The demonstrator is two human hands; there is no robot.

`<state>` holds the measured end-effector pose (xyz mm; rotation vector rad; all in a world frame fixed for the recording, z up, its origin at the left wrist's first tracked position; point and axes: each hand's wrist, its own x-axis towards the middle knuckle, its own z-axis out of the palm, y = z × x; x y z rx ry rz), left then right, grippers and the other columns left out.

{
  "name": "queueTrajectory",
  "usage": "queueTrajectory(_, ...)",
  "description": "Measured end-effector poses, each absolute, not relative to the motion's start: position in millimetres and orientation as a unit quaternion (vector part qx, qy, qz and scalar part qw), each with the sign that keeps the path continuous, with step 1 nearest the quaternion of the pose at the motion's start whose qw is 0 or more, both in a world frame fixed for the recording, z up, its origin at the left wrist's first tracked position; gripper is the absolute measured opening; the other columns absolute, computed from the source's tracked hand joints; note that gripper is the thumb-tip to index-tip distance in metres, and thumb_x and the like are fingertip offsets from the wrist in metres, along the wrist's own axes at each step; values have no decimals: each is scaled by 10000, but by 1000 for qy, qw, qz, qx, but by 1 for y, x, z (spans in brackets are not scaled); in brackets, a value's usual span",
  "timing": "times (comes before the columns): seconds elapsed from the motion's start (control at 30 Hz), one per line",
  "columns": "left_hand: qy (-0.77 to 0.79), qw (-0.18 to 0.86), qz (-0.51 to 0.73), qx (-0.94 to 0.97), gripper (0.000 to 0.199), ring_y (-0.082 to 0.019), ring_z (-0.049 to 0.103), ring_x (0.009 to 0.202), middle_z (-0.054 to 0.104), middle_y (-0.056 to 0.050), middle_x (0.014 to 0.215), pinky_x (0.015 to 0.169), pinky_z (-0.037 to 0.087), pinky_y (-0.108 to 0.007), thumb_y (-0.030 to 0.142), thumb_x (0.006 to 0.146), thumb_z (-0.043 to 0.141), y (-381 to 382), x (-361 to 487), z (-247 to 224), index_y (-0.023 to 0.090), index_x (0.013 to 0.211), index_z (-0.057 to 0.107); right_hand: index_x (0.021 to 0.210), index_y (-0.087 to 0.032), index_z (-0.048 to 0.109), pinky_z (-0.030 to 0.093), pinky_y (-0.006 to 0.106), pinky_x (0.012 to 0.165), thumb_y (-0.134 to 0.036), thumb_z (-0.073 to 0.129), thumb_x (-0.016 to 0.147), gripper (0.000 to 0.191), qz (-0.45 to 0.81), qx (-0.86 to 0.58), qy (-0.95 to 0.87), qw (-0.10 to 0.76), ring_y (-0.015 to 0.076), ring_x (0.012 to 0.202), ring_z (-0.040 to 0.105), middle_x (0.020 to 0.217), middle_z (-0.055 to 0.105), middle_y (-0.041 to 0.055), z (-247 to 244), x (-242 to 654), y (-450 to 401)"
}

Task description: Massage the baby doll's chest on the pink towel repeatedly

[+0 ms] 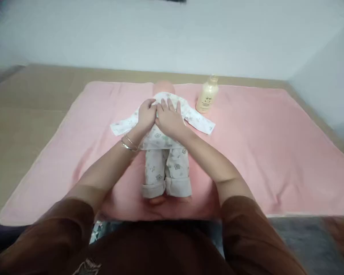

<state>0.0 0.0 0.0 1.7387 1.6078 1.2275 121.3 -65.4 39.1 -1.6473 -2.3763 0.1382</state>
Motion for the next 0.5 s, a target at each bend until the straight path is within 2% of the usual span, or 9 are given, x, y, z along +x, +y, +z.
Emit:
queueTrajectory(0.07, 577, 200, 446, 654, 437, -303, 636, 1324, 712, -195, 1385, 1208, 455, -448, 127, 937, 451, -6, 2, 0, 47, 1299, 681, 1642, -106, 371, 77, 723, 1316, -280, 432, 1024, 645, 74, -545, -824, 134, 399, 1658, 142, 1768, 225, 161, 37, 131, -48)
queueTrajectory(0.17, 565, 161, 446, 675, 413, -324, 645, 1296, 725, -207, 1343, 1195, 456, -478, 175, 968, 441, -13, 5, 1, 55, 1268, 698, 1633, -160, 407, 140, 680, 1324, -326, 382, 1063, 594, 92, -557, -809, 165, 375, 1650, 195, 1762, 262, 137, 33, 147, -25)
queueTrajectory(0.27, 564, 150, 452, 675, 398, -336, 637, 1303, 721, -213, 1342, 1197, 447, -480, 198, 973, 463, -16, 6, 1, 52, 1260, 697, 1631, -92, 396, 213, 589, 1329, -417, 343, 1093, 631, 88, -606, -770, 182, 389, 1619, 282, 1715, 343, 210, 32, 154, -18)
queueTrajectory(0.37, 565, 165, 469, 659, 366, -312, 660, 1265, 747, -187, 1289, 1174, 465, -459, 223, 1005, 422, -13, 4, 1, 99, 1176, 721, 1626, 6, 352, 252, 572, 1314, -369, 314, 1095, 652, 57, -626, -762, 157, 434, 1595, 311, 1685, 351, 287, 35, 142, -36)
queueTrajectory(0.43, 567, 184, 476, 647, 346, -294, 697, 1181, 776, -159, 1197, 1120, 506, -442, 232, 1010, 407, -9, 2, 0, 145, 1068, 736, 1630, 13, 341, 243, 592, 1313, -294, 332, 1073, 636, 34, -597, -790, 139, 459, 1602, 275, 1704, 325, 269, 37, 130, -54)
queueTrajectory(0.5, 569, 198, 482, 636, 314, -279, 711, 1132, 787, -129, 1147, 1083, 531, -429, 210, 986, 422, -6, -1, -1, 180, 1006, 734, 1640, -35, 355, 205, 615, 1325, -249, 383, 1041, 636, 32, -549, -825, 128, 459, 1623, 214, 1735, 296, 207, 39, 123, -63)
